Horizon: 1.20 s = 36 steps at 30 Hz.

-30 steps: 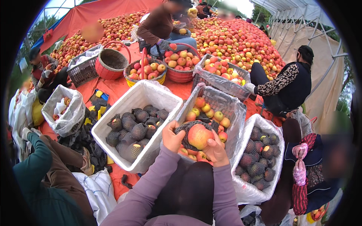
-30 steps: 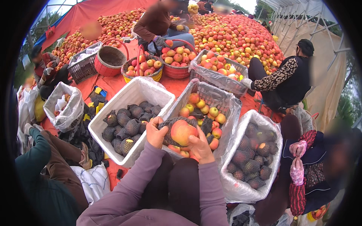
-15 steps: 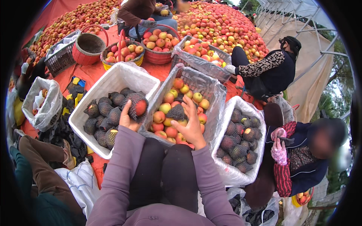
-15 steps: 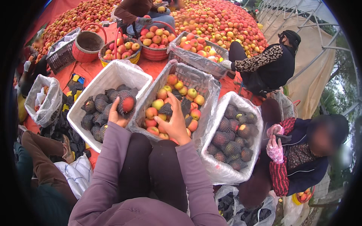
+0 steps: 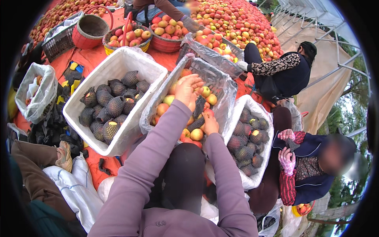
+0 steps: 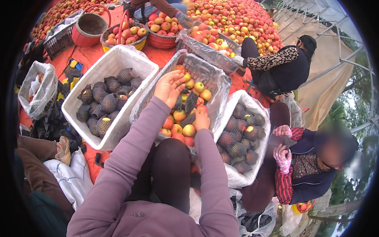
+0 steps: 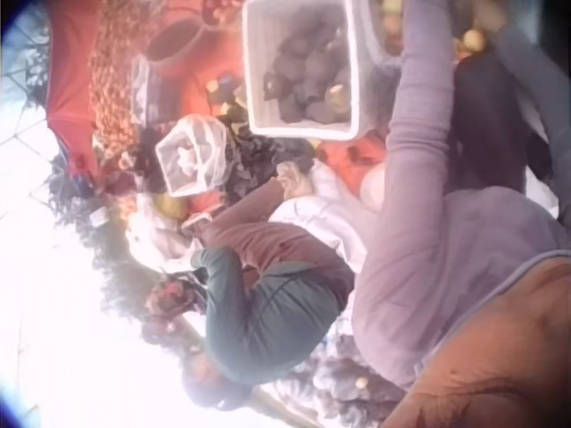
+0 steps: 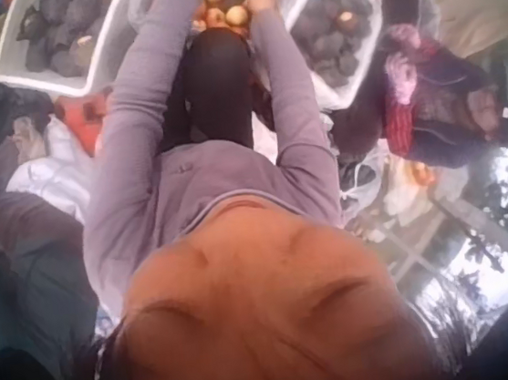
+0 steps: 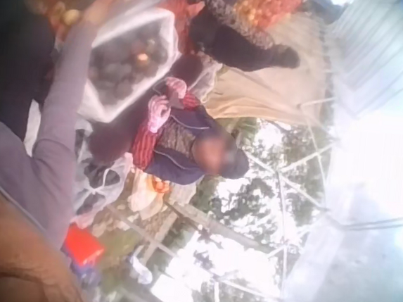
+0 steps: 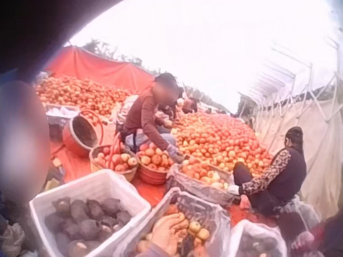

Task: The person sits at a fruit packing station and repeatedly picks apples from a central crate. They place each apple into a protective foam net and then transfer the netted apple into a white styrofoam container. The process is repeated continuously throughout the clip.

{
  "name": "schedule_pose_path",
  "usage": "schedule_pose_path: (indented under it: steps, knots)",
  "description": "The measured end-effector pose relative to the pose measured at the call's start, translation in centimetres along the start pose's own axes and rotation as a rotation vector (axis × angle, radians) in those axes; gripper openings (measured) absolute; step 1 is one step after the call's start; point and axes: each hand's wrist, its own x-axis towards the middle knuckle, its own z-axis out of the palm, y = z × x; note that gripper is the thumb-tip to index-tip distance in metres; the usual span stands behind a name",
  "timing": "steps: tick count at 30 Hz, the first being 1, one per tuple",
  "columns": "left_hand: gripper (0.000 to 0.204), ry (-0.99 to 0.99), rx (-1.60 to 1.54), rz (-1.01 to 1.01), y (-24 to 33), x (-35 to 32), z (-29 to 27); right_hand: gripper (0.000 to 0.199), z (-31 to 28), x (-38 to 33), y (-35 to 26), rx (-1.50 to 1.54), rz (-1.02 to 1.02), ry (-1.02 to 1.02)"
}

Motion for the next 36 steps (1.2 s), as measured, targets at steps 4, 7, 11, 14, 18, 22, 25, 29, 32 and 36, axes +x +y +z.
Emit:
schedule_pose_path:
  steps: [4,7,11,14,18,22,25,29,32,36]
  knots:
    - [0.014,0.058,0.516,-0.163,-1.8,0.6,-3.1,0.022,-0.3,1.6,-0.1,-0.062,0.044,-0.355]
    - [0.010,-0.022,0.806,-0.048,-1.7,1.9,-3.9,0.026,-3.1,2.5,-2.1,0.053,0.054,-0.044]
    - [0.038,-0.289,1.398,0.087,-4.7,2.7,-4.8,0.019,-10.7,3.2,-4.0,1.117,0.288,-0.048]
    - [0.026,-0.345,1.090,0.080,-5.2,4.1,-5.1,0.018,-15.0,3.1,-6.7,1.440,0.060,-0.116]
    - [0.026,-0.342,0.781,-0.279,-3.0,1.7,-2.3,0.021,-16.7,2.8,-4.9,1.499,0.076,-0.123]
    - [0.029,-0.359,0.968,0.069,-2.4,0.8,-2.5,0.024,-16.6,3.7,-5.6,1.704,0.308,-0.234]
    - [0.025,-0.301,0.661,-0.110,-1.4,1.1,-2.2,0.012,-17.5,4.3,-6.8,1.707,0.206,0.108]
    - [0.024,-0.207,1.102,0.347,-0.9,0.7,-2.1,0.008,-18.8,3.8,-7.2,0.671,-0.121,0.331]
    - [0.029,-0.222,1.452,0.717,-0.8,-0.1,-1.6,0.008,-18.3,4.0,-6.8,0.705,0.051,-0.123]
    - [0.039,-0.380,1.622,0.717,-2.9,-1.8,-0.2,0.017,-18.6,5.6,-2.6,2.136,0.231,-1.102]
